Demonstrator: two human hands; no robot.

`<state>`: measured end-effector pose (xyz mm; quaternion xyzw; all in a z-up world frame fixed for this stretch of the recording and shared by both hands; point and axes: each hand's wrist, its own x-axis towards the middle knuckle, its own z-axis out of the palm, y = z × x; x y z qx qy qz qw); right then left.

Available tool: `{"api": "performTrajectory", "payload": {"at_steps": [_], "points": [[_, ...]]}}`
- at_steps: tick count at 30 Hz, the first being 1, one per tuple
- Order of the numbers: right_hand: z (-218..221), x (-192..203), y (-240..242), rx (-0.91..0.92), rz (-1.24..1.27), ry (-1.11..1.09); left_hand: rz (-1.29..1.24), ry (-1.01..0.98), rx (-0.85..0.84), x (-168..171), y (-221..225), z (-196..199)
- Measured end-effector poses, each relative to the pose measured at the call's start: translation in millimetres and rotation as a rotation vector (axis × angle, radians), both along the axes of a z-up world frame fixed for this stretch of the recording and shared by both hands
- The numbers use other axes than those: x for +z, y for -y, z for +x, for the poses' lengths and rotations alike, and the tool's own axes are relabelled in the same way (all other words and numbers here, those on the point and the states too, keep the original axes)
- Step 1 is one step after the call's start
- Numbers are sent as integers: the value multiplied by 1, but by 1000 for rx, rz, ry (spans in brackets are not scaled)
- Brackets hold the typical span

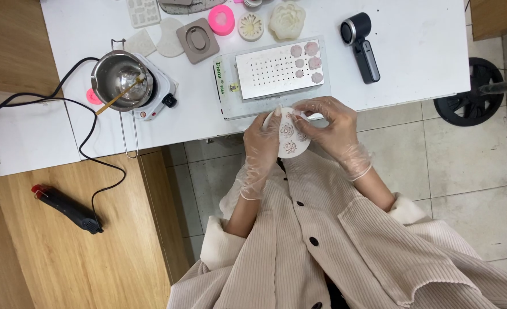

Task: Remove decorative wax pieces from silicone molds and place them on a tray.

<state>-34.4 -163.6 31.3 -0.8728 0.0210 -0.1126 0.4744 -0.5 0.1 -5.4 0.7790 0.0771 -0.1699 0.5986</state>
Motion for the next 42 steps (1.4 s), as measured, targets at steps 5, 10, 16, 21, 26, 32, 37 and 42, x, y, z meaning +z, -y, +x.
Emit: {"api": "performTrajectory", "payload": {"at_steps": [5, 10, 16, 21, 26, 32, 37, 42], "points": [[-2, -7, 3, -33, 47, 24, -45, -7, 7, -1, -1, 1], [9, -16, 10, -105, 106, 49, -28, -21, 11, -10, -4, 3], [28, -31, 18, -132, -194, 183, -3, -15, 24, -11, -5, 2], [33, -50, 16, -171, -410, 225, 6, -44, 34, -5, -6, 2], [34, -53, 10, -209, -461, 277, 3, -91, 27, -3, -8, 2], [36, -57, 8, -234, -439, 304, -15, -72, 37, 0, -7, 1], [30, -56, 10, -236, -409, 316, 14, -69, 30, -5, -9, 0], [23, -57, 13, -259, -448, 314, -20, -53, 42, -6, -11, -1]]}}
